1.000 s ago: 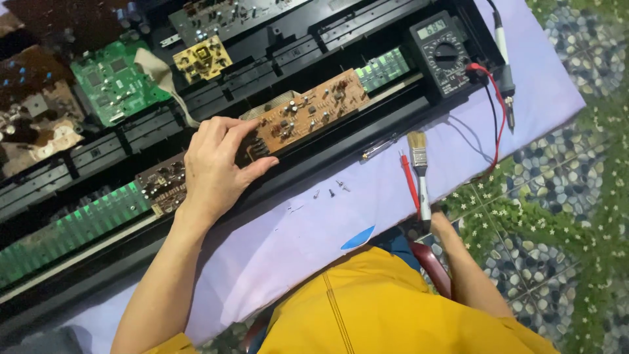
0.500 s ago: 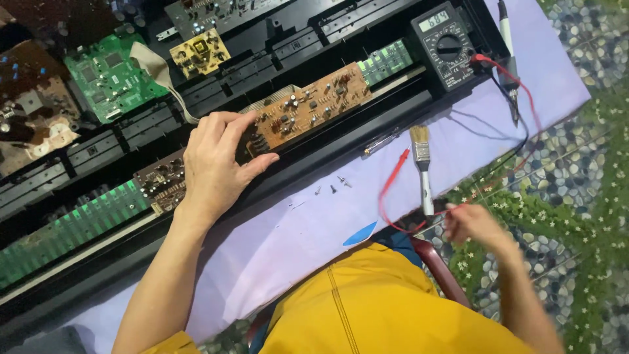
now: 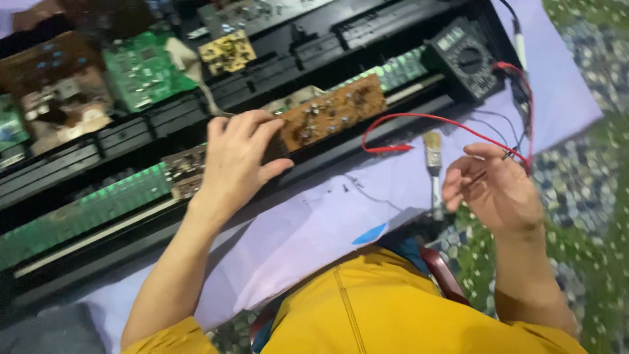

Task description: The person uses a multimeter to test various points on a small circuit board. They hold the board with one hand and touch the multimeter probes to different components while observing the readings on the device's display.

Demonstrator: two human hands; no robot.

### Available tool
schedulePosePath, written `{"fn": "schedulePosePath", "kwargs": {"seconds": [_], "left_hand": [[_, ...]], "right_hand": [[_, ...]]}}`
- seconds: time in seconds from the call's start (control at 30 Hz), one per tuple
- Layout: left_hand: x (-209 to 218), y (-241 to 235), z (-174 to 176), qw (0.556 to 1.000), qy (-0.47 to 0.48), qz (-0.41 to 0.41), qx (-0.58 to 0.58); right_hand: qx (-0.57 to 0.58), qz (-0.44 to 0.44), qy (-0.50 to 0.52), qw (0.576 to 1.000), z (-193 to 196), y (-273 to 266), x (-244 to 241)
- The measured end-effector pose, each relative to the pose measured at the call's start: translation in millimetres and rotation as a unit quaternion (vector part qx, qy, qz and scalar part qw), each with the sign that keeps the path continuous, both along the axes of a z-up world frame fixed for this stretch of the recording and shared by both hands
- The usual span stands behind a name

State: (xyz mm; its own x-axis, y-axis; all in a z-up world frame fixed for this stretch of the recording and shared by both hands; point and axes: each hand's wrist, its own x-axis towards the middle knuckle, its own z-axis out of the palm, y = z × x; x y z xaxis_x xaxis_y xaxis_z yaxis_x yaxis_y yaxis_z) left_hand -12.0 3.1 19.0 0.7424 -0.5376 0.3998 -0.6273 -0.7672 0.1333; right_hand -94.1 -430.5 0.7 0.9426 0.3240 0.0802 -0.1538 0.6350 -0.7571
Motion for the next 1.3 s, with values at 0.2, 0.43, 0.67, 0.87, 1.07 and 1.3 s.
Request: {"fn": "schedulePosePath", "kwargs": {"seconds": [0.2, 0.43, 0.67, 0.87, 1.07, 1.3], "left_hand": [[9.9, 2.6, -25.3, 0.996, 0.023, -0.019, -0.089], [9.6, -0.7, -23.7, 0.984, 0.049, -0.036, -0.167], [8.9, 0.7, -14.1, 0.992, 0.048, -0.012, -0.114], [6.4, 0.9, -7.6, 0.993, 0.078, -0.005, -0.090], [-12.7, -21.9, 29.4, 0.979, 0.036, -0.041, -0.196], [-64.2, -94.4, -3.6, 0.846, 0.401, -0.112, -0.334]], "right_hand": [[-0.051, 0.012, -0.021, 0.998, 6.5, 43.4, 35.4], [-0.033, 0.015, -0.015, 0.999, -3.2, 51.3, 55.0], [-0.016, 0.035, 0.008, 0.999, -14.4, 51.4, 62.1], [0.000, 0.043, 0.012, 0.999, -9.8, 59.3, 71.1], [-0.012, 0.011, -0.011, 1.000, 1.0, 68.1, 82.6], [-0.056, -0.018, -0.053, 0.997, 23.7, 93.7, 89.7]]}}
